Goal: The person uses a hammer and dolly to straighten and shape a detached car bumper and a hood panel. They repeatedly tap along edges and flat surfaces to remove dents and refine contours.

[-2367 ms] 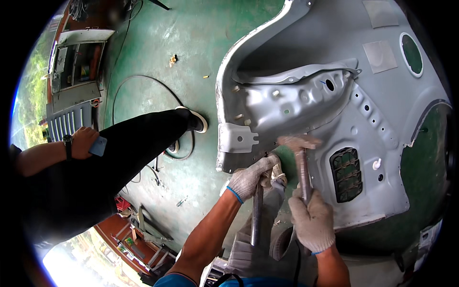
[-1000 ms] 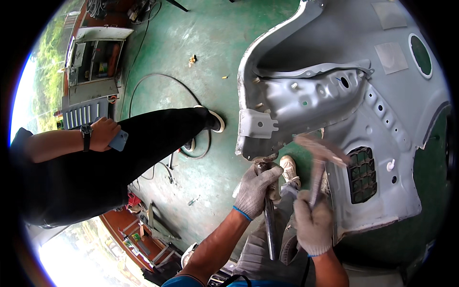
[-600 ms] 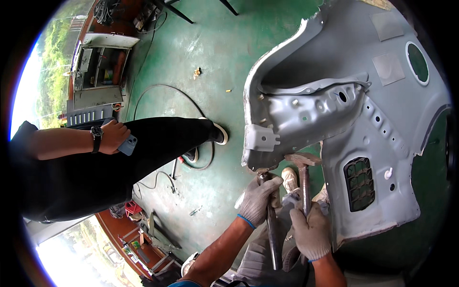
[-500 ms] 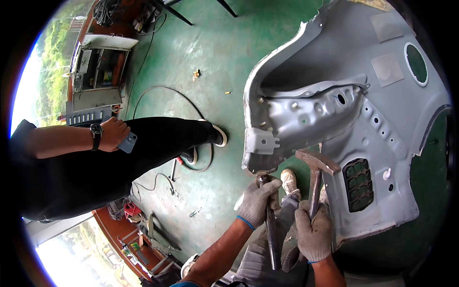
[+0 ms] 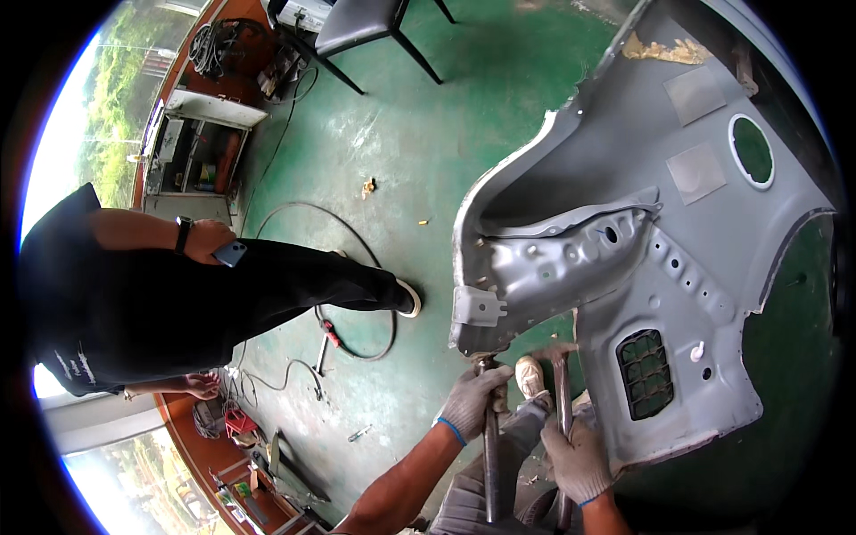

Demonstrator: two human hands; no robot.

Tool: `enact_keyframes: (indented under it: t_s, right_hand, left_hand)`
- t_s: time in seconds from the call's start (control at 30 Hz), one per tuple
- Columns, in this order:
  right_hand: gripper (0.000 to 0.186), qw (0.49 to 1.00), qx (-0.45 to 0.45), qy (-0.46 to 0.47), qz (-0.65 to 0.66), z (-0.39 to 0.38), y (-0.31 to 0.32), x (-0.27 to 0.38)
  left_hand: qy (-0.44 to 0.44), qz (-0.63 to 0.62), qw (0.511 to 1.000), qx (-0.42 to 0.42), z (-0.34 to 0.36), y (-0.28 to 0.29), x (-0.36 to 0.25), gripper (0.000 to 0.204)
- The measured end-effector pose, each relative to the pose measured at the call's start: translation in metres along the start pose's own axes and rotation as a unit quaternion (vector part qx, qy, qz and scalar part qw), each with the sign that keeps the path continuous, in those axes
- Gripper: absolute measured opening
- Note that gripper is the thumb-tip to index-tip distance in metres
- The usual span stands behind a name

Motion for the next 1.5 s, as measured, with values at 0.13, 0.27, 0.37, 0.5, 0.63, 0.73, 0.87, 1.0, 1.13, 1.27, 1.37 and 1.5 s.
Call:
enact_keyframes:
  t_s: [0.13,0.27,0.37,0.5,0.63,0.73,0.87,1.0,1.13,1.27,1.37,1.5]
  right_hand:
    - [0.019,1.000,0.019,-0.023,0.011,-0.027,0.010,-0.021]
    - [0.027,0.994,0.031,0.070,-0.082,-0.044,0.029,-0.006]
    - [0.030,0.991,0.050,0.071,-0.098,-0.044,0.043,-0.012]
    - [0.032,0.987,0.042,0.069,-0.135,-0.069,0.080,0.013]
    - [0.030,0.977,0.031,0.083,-0.192,-0.086,0.120,0.026]
    - [0.022,0.991,0.027,0.111,-0.063,-0.074,0.145,-0.026]
    - [0.011,0.981,0.062,0.062,0.175,-0.096,0.163,-0.006]
    - [0.010,0.948,0.131,0.112,0.269,-0.109,0.164,0.013]
    - [0.013,0.908,0.098,0.173,0.368,-0.099,0.156,0.059]
    - [0.033,0.885,-0.043,0.096,0.453,-0.057,0.132,0.070]
    - [0.033,0.882,-0.078,0.090,0.457,-0.038,0.095,0.112]
    - [0.033,0.843,-0.094,0.125,0.515,-0.007,0.030,0.150]
  left_hand:
    - [0.062,-0.013,0.998,-0.011,0.002,0.027,0.025,0.018]
    - [0.110,0.093,0.987,-0.075,0.004,0.058,0.045,0.017]
    - [0.142,0.174,0.972,-0.073,0.008,0.098,0.071,0.019]
    - [0.185,0.307,0.929,-0.093,0.000,0.130,0.097,0.026]
    - [0.199,0.411,0.878,-0.144,-0.031,0.129,0.092,0.030]
    - [0.183,0.411,0.882,-0.139,-0.054,0.123,0.085,0.032]
    - [0.155,0.352,0.906,-0.174,-0.102,0.130,0.054,0.030]
    - [0.080,0.300,0.921,-0.236,-0.136,0.134,-0.014,0.026]
    - [0.009,0.235,0.947,-0.219,-0.148,0.116,-0.112,0.016]
    - [-0.031,0.309,0.940,-0.143,-0.124,0.032,-0.234,0.017]
    - [-0.060,0.385,0.918,-0.067,-0.066,-0.026,-0.306,0.021]
    - [-0.104,0.484,0.866,0.072,0.015,-0.131,-0.371,0.021]
Point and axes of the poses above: each hand's wrist, its own z-axis towards the middle knuckle, its own y-axis out of the back of the hand, x = y × z, the point moved 10 cm from there along z, towards the middle knuckle, and after that the axes turned 4 degrees about x, right-handed, at the moved point
